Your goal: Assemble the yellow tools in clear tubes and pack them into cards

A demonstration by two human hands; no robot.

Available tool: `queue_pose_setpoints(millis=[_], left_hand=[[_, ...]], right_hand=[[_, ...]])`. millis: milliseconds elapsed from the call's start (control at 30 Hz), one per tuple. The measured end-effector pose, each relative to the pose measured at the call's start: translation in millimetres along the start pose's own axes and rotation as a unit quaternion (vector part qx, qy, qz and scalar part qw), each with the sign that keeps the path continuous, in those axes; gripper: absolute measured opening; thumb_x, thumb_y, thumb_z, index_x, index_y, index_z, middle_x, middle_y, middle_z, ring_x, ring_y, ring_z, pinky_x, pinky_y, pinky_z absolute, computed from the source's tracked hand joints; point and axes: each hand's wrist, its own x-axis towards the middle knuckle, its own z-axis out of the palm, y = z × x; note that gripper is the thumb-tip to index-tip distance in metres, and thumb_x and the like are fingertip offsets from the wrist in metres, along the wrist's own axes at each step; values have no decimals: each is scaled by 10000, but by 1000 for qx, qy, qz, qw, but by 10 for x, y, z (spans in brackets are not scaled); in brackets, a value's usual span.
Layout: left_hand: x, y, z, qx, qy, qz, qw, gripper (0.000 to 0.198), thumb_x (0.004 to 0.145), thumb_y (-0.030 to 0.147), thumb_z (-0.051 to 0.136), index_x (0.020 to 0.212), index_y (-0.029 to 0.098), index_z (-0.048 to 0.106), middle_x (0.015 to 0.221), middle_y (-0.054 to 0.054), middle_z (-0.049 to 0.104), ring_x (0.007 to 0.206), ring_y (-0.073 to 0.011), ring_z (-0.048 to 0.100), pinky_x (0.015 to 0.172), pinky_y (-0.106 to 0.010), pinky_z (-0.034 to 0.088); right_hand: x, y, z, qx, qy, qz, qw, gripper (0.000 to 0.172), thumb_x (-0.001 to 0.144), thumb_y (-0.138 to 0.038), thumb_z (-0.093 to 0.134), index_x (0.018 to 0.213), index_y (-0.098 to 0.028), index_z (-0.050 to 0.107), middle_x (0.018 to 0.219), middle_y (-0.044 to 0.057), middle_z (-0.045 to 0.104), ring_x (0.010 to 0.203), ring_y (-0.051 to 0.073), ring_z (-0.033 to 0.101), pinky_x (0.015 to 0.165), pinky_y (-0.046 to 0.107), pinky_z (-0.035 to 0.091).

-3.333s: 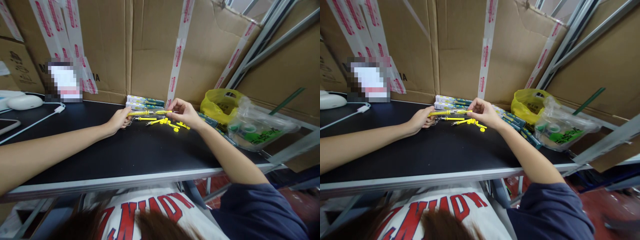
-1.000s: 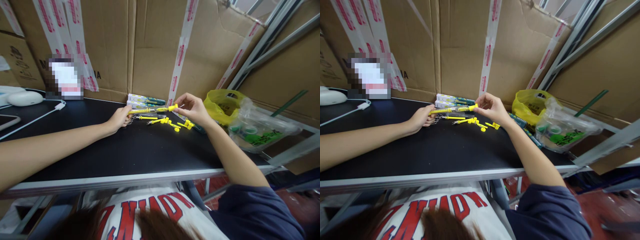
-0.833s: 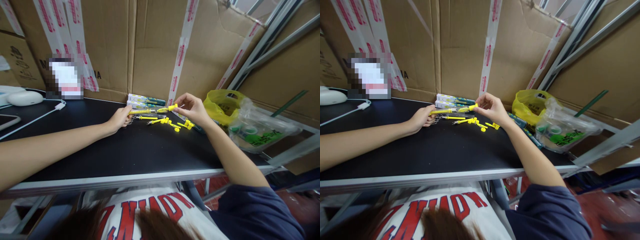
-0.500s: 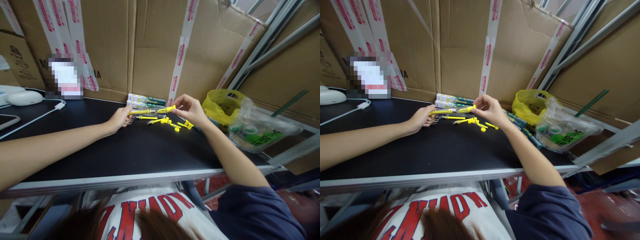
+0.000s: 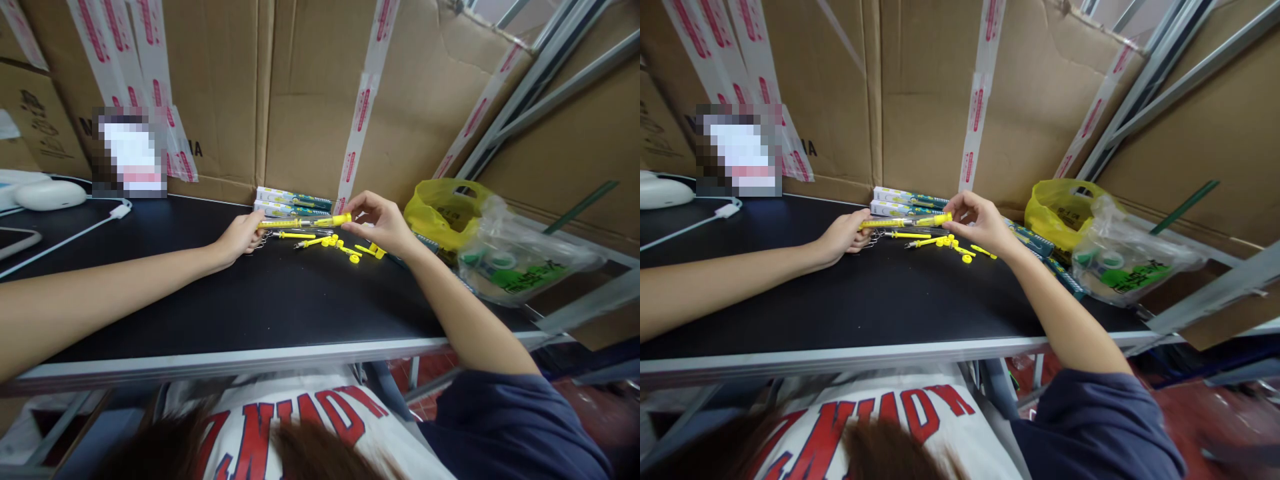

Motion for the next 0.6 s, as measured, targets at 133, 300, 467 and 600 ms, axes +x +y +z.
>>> queue_pose_setpoints(millis=[133,300,467,600], left_hand=[[10,-20,-9,2,-7,6,1000,413,951,376,315,575,205,323,421,87,223,332,-35,186,340,-161,146],[25,-45,-22,6,-13,14,1000,395,943,384,326,588,210,317,435,89,216,338,-39,179,343,-164,140],[13,-35,-19,9,-14,12,1000,392,945,383,324,593,210,322,435,89,222,337,-40,179,347,-166,140],[-7,-11,-7,10,-17,10,1000,395,948,386,310,593,211,324,426,88,220,336,-45,175,346,-167,143]], right_hand=[[-18,-14,14,-21,-7,-15,1000,340,739,-430,756,903,-175,603,867,23,610,737,112,570,675,251,515],[-24,-8,18,-31,-10,-17,999,343,738,-425,760,911,-172,606,823,12,613,694,104,562,638,240,497],[-20,-20,25,-37,-5,-6,999,341,776,-475,711,903,-176,608,807,12,619,663,97,546,607,229,469],[-26,-18,54,6,-21,19,1000,345,838,-506,630,937,-177,591,800,11,613,651,94,571,603,227,470]])
